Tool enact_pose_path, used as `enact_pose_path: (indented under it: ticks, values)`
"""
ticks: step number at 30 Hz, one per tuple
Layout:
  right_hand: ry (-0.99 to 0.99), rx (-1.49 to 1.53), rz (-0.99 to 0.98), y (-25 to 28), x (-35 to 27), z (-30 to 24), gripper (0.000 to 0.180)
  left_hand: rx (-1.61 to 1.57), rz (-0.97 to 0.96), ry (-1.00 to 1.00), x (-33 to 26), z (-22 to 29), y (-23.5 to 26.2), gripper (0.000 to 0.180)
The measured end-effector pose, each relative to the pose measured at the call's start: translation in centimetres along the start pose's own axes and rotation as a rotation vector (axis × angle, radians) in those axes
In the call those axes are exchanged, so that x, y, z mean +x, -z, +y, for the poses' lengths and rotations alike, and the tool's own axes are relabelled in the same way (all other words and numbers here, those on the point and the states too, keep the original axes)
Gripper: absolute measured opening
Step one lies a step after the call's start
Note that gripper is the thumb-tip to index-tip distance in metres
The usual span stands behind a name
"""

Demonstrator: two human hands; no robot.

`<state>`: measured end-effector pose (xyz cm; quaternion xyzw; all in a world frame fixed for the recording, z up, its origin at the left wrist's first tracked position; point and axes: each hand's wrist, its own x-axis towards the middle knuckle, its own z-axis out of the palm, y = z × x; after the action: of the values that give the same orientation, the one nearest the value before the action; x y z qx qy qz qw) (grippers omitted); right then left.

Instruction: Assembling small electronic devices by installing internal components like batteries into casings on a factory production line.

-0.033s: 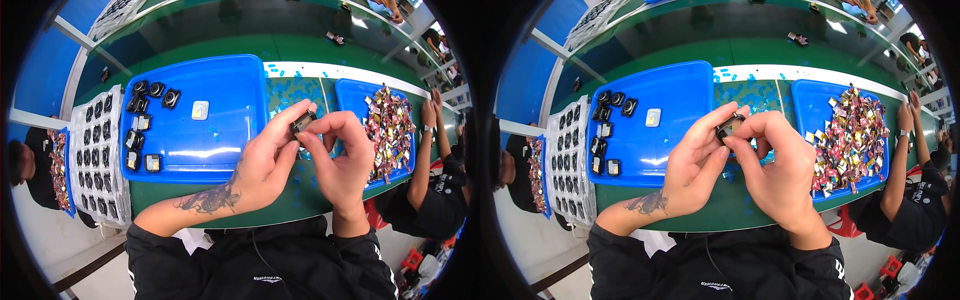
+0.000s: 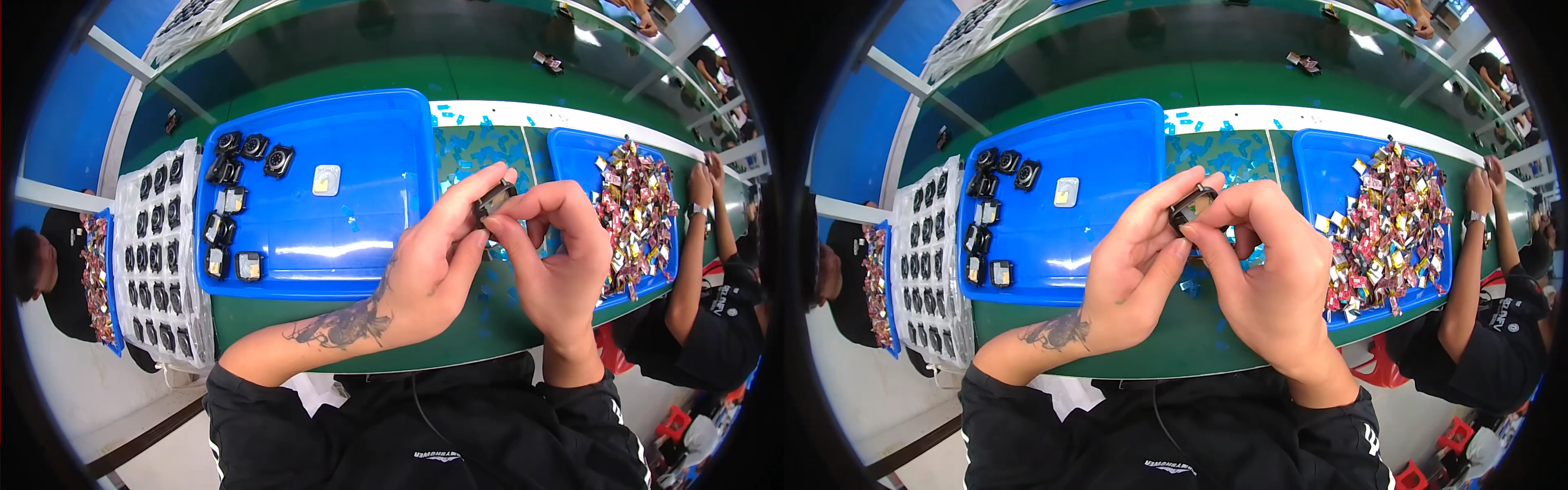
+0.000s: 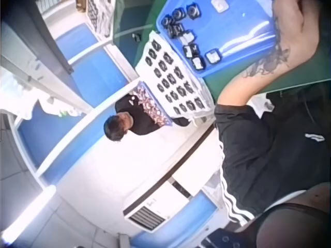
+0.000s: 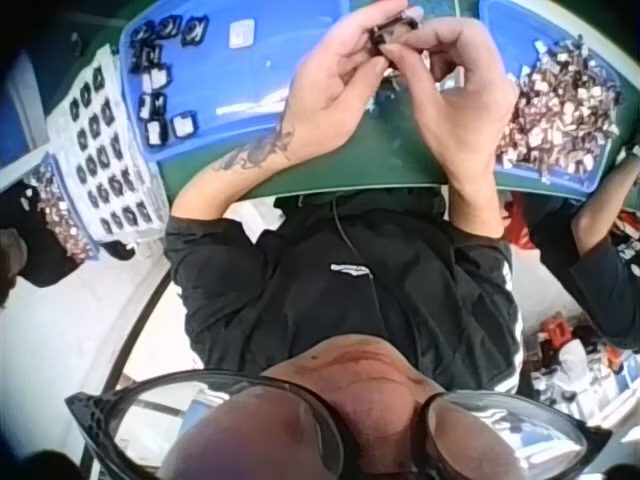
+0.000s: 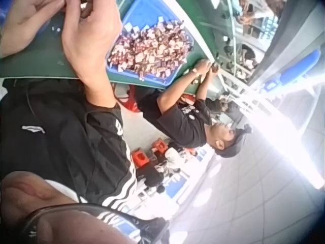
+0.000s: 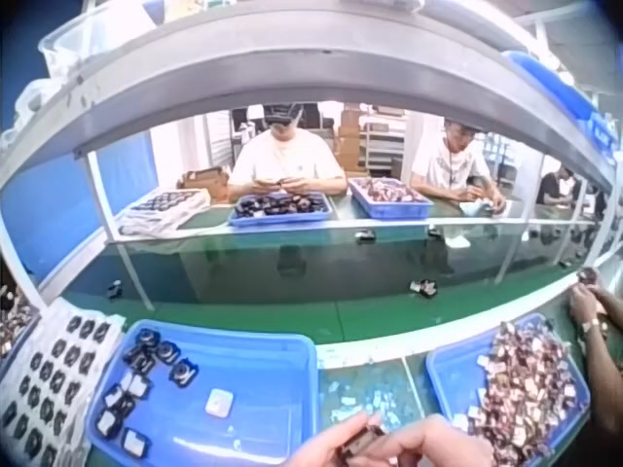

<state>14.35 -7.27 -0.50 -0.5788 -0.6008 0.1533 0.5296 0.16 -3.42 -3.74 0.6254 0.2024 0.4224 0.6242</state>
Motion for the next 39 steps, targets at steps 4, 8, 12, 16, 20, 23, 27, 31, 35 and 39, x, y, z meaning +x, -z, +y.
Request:
enact_pose_path:
  ticks: [4, 8, 12, 16, 20, 23, 27, 31, 35, 39]
  values:
    - [-0.013, 0.017, 0.019, 0.0, 0.0, -0.1, 0.021, -0.008, -0.009, 0.031, -0.2, 0.2, 0.1, 0.054]
    - [0.08, -0.09, 0.004, 0.2, -0.3, 0.0, 0.025, 0.043, -0.082, 0.035, 0.0, 1.0, 0.5, 0.053]
    - [0.27, -0.205, 0.018, 1.3, 0.4, 0.2, 0.039, 0.082, -0.189, 0.006, -0.2, 1.3, 0.7, 0.053]
    - [0.186, -0.067, -0.003, 0.6, 0.4, 0.8, 0.037, 0.021, -0.164, 0.14, -0.2, 1.4, 0.4, 0.053]
    - [-0.226, 0.583, 0.005, 1.6, -0.5, 1.5, 0.027, -0.157, -0.067, 0.034, 0.2, 2.2, -0.1, 0.056]
    - [-0.302, 0.555, -0.082, 2.3, -1.7, 0.8, 0.025, -0.355, 0.081, 0.165, 0.7, 2.2, 0.3, 0.051]
    - [-0.329, 0.492, -0.124, 2.5, -2.0, 0.7, 0.015, 0.072, -0.145, 0.041, 0.7, 1.8, 1.8, 0.034]
    - [-0.38, 0.633, -0.115, 2.7, -1.8, 1.0, 0.011, 0.497, -0.111, -0.141, 0.9, 3.1, 1.6, 0.039]
    - [-0.411, 0.732, -0.221, 2.9, -1.5, 1.1, 0.009, 0.581, -0.068, -0.171, 0.8, 3.1, 1.5, 0.035]
    - [-0.318, 0.72, -0.253, 2.9, -1.5, 1.7, 0.008, 0.546, -0.151, -0.114, 1.0, 3.1, 2.2, 0.026]
